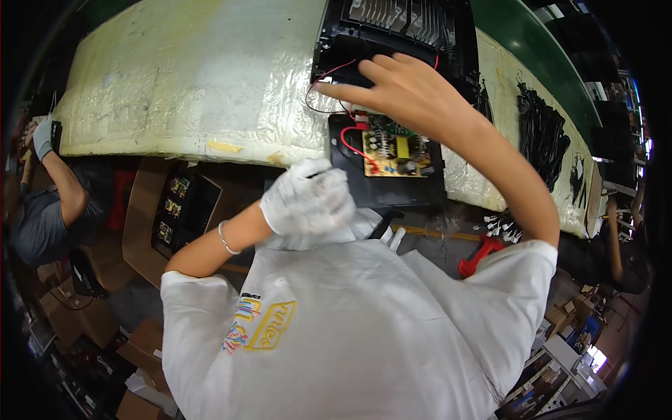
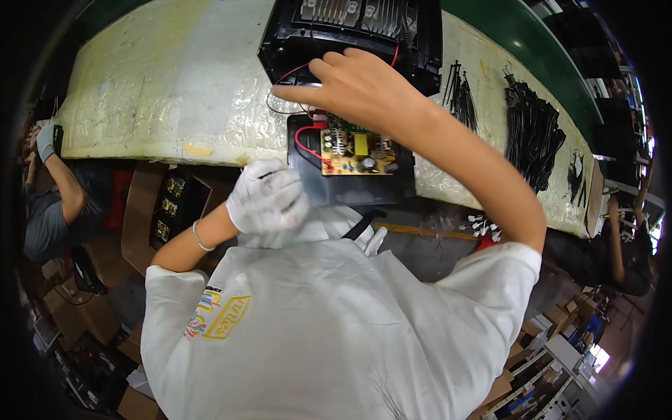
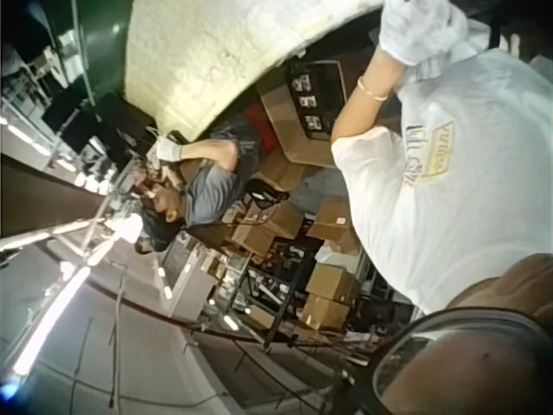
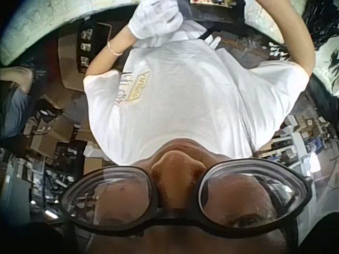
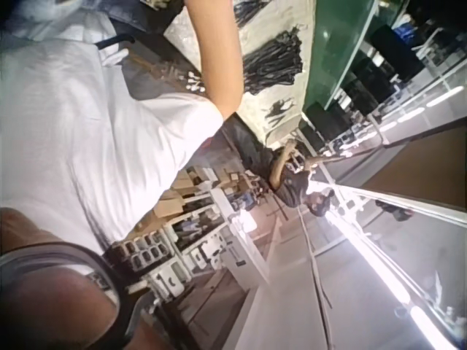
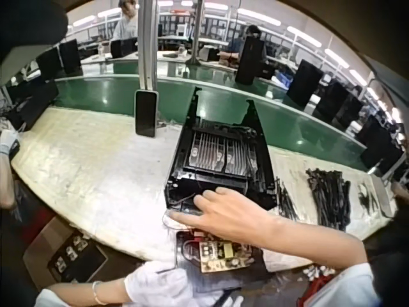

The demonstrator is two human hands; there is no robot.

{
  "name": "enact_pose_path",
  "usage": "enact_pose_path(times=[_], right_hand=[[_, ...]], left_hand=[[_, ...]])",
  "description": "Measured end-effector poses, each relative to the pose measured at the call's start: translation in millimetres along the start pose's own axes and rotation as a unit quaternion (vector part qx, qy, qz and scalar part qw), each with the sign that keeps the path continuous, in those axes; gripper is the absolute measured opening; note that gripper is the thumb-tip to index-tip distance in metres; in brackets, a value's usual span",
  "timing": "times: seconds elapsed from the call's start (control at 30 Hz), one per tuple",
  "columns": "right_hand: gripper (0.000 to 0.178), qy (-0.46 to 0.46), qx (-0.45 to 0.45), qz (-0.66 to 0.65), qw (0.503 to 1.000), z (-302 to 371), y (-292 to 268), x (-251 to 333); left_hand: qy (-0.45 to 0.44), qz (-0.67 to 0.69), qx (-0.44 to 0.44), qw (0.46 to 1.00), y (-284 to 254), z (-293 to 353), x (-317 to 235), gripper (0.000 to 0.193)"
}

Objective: Connecting wires to circuit boards and placing them into housings at an assembly station.

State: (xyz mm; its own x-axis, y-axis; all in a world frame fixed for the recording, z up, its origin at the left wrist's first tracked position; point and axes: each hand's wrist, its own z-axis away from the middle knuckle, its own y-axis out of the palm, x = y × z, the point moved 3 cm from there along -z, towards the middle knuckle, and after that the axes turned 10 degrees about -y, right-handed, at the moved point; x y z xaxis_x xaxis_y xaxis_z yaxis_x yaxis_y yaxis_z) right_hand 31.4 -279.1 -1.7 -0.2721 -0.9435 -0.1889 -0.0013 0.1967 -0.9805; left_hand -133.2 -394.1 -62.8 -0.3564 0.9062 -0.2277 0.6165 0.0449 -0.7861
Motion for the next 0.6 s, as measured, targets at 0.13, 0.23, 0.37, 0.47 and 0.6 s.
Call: enact_pose_path(times=[0.13,0.23,0.37,0.47,0.6], right_hand=[[0.042,-0.019,0.123,-0.018,0.992,-39,20,-2],[0.018,0.001,0.189,-0.085,0.978,-42,7,-7],[0.024,0.032,0.078,-0.171,0.982,-17,-40,-25],[0.033,0.044,0.003,-0.317,0.947,7,-44,-35],[0.036,0.105,-0.058,-0.376,0.919,15,-45,-30]], left_hand=[[-0.018,0.061,-0.039,0.997,-26,-29,-31,0.019],[-0.079,0.145,-0.02,0.986,-23,-34,-25,0.02],[-0.216,0.23,-0.119,0.942,-17,-27,13,0.023],[-0.27,0.218,-0.169,0.923,-14,-40,36,0.055],[-0.252,0.233,-0.042,0.938,-6,-65,61,0.053]])
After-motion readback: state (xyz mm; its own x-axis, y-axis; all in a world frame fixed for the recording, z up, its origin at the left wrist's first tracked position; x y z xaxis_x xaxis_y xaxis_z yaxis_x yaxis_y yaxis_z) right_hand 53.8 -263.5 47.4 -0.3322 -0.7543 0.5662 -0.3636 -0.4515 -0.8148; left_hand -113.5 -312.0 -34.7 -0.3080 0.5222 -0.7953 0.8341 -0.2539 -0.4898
